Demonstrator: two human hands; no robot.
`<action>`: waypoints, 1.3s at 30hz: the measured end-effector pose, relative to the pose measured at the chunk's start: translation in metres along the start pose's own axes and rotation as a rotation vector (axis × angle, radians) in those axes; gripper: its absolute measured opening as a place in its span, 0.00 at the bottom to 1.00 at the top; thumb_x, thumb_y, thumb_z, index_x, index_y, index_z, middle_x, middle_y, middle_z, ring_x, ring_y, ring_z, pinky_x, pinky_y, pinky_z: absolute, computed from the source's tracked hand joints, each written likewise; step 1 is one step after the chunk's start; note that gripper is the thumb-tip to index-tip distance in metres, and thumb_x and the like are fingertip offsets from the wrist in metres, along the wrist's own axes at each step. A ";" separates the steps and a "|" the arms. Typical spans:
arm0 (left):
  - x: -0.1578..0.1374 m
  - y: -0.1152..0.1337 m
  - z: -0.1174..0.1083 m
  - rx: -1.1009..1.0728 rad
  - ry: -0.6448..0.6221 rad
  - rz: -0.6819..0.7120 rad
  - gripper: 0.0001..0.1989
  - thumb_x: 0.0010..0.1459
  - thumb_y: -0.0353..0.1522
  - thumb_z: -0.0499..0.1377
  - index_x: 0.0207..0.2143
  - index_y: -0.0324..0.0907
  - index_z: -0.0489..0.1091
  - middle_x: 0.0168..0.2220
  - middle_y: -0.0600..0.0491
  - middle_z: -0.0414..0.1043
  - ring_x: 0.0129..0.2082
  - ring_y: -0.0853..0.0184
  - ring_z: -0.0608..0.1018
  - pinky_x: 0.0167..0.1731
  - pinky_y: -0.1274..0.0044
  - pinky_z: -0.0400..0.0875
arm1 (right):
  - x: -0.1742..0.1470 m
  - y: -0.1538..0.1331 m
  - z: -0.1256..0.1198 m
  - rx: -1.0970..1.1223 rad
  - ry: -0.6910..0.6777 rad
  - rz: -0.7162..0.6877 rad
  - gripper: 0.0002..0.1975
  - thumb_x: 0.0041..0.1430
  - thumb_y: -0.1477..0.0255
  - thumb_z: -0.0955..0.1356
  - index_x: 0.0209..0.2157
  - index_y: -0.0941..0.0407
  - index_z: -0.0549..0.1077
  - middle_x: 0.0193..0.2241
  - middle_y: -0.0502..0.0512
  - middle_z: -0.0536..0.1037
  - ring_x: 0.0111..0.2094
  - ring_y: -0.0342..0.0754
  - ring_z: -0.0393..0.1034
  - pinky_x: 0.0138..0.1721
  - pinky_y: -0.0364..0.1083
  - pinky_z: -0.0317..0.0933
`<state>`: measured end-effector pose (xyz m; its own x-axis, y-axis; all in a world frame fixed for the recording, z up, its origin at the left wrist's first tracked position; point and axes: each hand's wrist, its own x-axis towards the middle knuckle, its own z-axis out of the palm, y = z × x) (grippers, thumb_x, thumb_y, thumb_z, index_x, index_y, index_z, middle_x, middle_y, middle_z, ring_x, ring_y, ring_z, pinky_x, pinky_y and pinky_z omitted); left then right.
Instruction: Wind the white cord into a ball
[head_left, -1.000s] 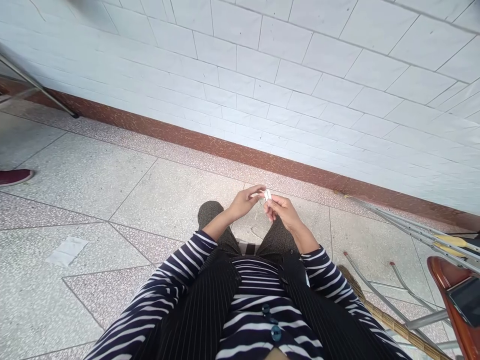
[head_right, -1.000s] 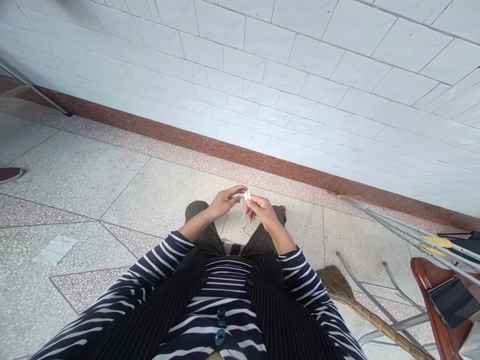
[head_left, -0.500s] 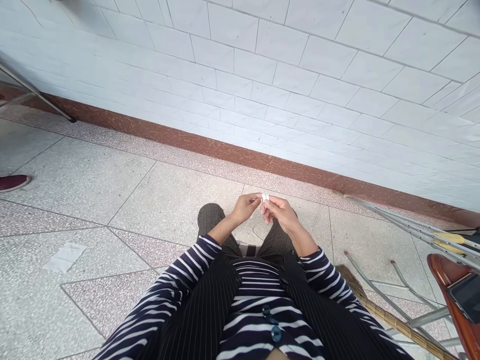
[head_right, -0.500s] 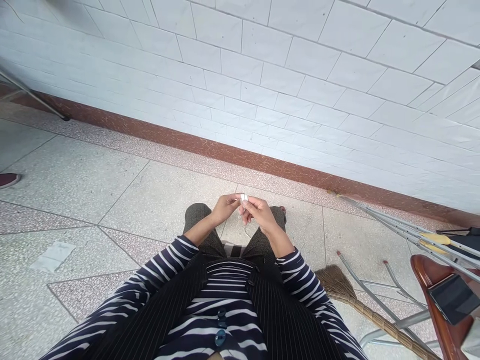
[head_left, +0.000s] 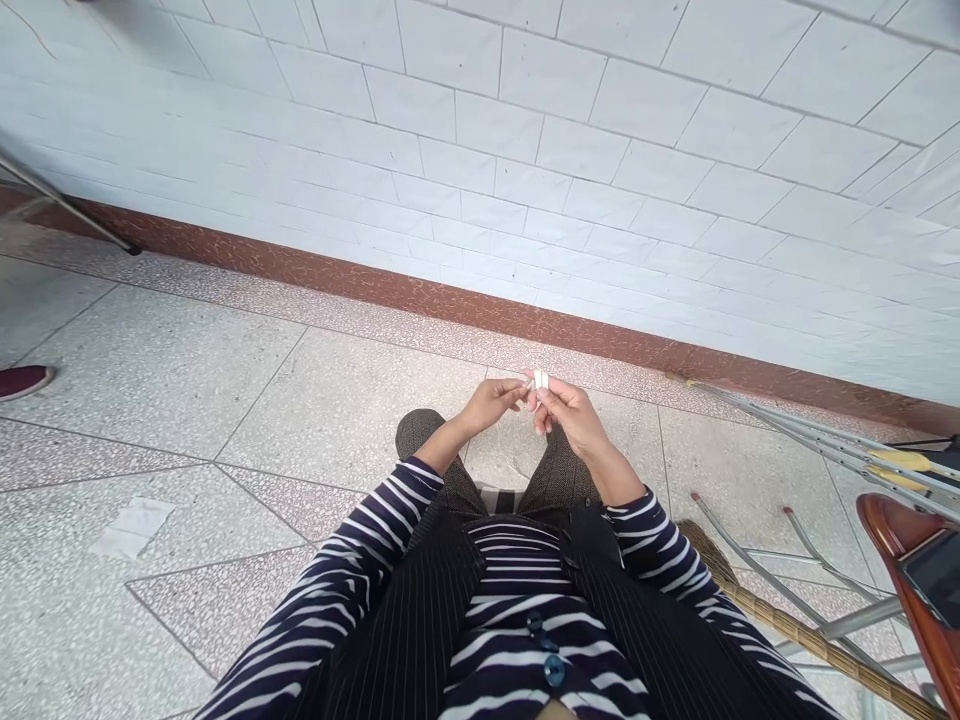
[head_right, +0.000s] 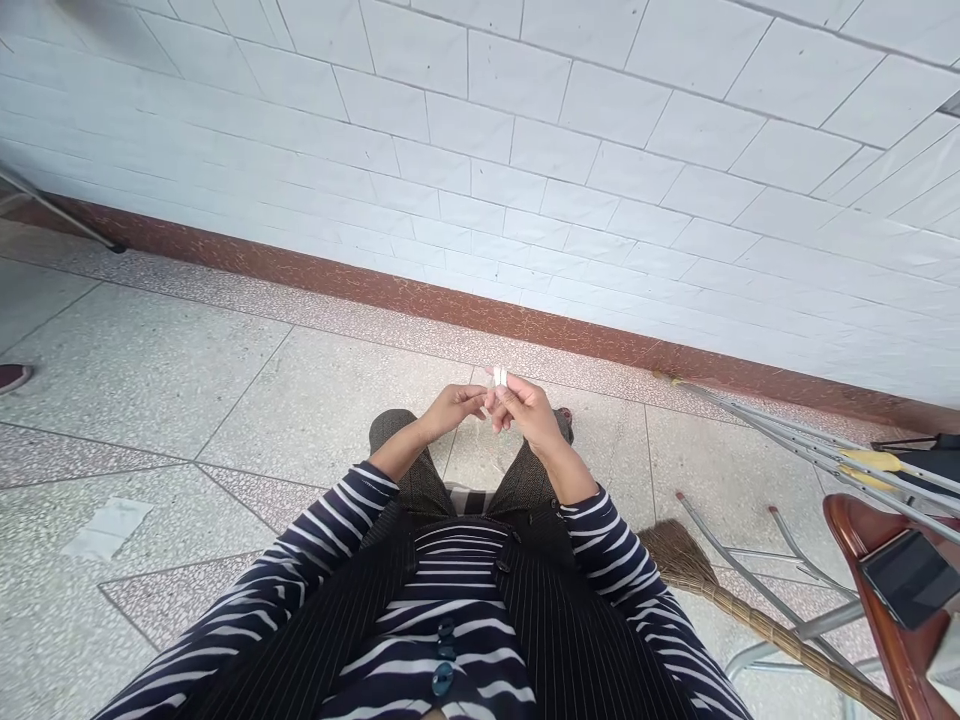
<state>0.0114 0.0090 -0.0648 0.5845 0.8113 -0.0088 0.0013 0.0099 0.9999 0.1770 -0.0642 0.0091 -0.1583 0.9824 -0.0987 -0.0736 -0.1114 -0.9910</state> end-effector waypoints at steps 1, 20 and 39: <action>-0.003 -0.001 0.003 -0.043 -0.065 -0.035 0.22 0.59 0.48 0.61 0.33 0.36 0.78 0.32 0.48 0.79 0.33 0.66 0.79 0.36 0.75 0.74 | 0.002 -0.003 -0.003 -0.022 0.014 -0.015 0.24 0.64 0.57 0.68 0.58 0.53 0.73 0.32 0.50 0.76 0.19 0.38 0.69 0.21 0.40 0.58; -0.037 0.042 -0.004 -0.455 -0.208 -0.226 0.22 0.57 0.46 0.66 0.29 0.34 0.74 0.28 0.46 0.77 0.26 0.67 0.78 0.28 0.77 0.71 | 0.006 0.014 -0.023 -0.921 -0.005 -0.154 0.42 0.61 0.70 0.68 0.72 0.43 0.47 0.56 0.56 0.74 0.33 0.48 0.72 0.34 0.48 0.66; -0.009 0.048 -0.013 -0.407 0.110 -0.112 0.17 0.55 0.42 0.66 0.34 0.34 0.76 0.30 0.47 0.78 0.29 0.68 0.77 0.30 0.77 0.71 | -0.004 0.022 -0.014 -0.389 -0.073 -0.015 0.20 0.66 0.54 0.64 0.41 0.56 0.77 0.17 0.46 0.69 0.20 0.44 0.66 0.27 0.45 0.62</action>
<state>-0.0045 0.0097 -0.0167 0.5091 0.8493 -0.1393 -0.2733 0.3130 0.9096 0.1893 -0.0681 -0.0135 -0.2303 0.9688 -0.0912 0.3005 -0.0183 -0.9536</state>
